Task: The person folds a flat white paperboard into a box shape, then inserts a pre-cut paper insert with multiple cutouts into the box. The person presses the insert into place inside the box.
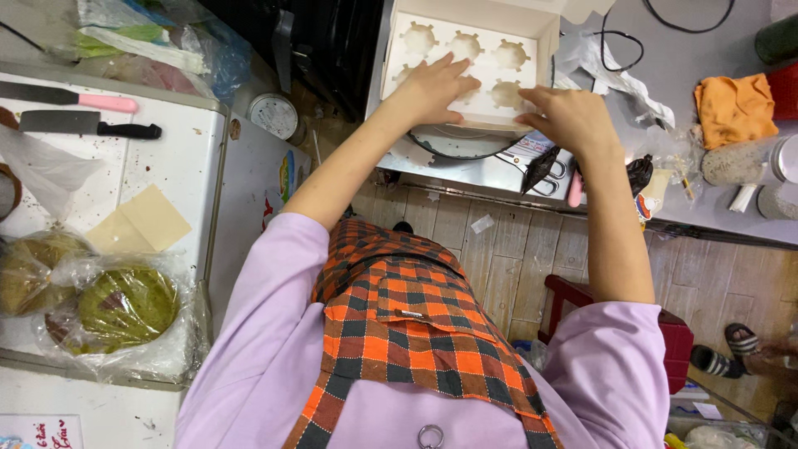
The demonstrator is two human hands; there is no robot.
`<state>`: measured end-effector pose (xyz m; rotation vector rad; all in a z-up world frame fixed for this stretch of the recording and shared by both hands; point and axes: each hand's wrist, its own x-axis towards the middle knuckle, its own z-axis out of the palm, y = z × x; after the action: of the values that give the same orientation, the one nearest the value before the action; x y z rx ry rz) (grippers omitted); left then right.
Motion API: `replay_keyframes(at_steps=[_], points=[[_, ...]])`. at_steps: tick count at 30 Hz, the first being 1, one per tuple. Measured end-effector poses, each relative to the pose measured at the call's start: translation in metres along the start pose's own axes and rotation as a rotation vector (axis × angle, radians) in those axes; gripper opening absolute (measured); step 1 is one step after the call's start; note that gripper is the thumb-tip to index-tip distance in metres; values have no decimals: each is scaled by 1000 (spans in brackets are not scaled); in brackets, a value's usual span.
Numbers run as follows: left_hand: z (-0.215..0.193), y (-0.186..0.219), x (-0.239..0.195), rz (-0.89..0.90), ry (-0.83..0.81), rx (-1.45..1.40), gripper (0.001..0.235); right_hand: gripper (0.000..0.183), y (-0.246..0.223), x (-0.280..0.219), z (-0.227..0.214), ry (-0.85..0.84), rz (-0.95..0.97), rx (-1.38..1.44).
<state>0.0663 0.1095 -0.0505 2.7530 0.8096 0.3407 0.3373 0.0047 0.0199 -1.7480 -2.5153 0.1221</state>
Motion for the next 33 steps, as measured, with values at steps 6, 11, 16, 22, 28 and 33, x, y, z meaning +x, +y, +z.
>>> replay_keyframes(at_steps=[6, 11, 16, 22, 28, 33], points=[[12, -12, 6, -13, -113, 3, 73, 37, -3, -8, 12, 180, -39, -73], [3, -11, 18, -4, -149, 11, 67, 43, -3, 1, 11, 153, -8, -74], [1, -26, 30, 94, -181, 96, 48, 40, 0, 10, 9, 136, -64, -48], [15, -39, 36, 182, -235, 160, 56, 26, -10, 20, 5, 109, 16, 57], [0, -34, 60, 243, -318, 211, 90, 21, -16, 21, 6, 372, 492, 605], [-12, -29, 67, 253, -483, 167, 106, 43, -24, 15, 44, 301, 664, 943]])
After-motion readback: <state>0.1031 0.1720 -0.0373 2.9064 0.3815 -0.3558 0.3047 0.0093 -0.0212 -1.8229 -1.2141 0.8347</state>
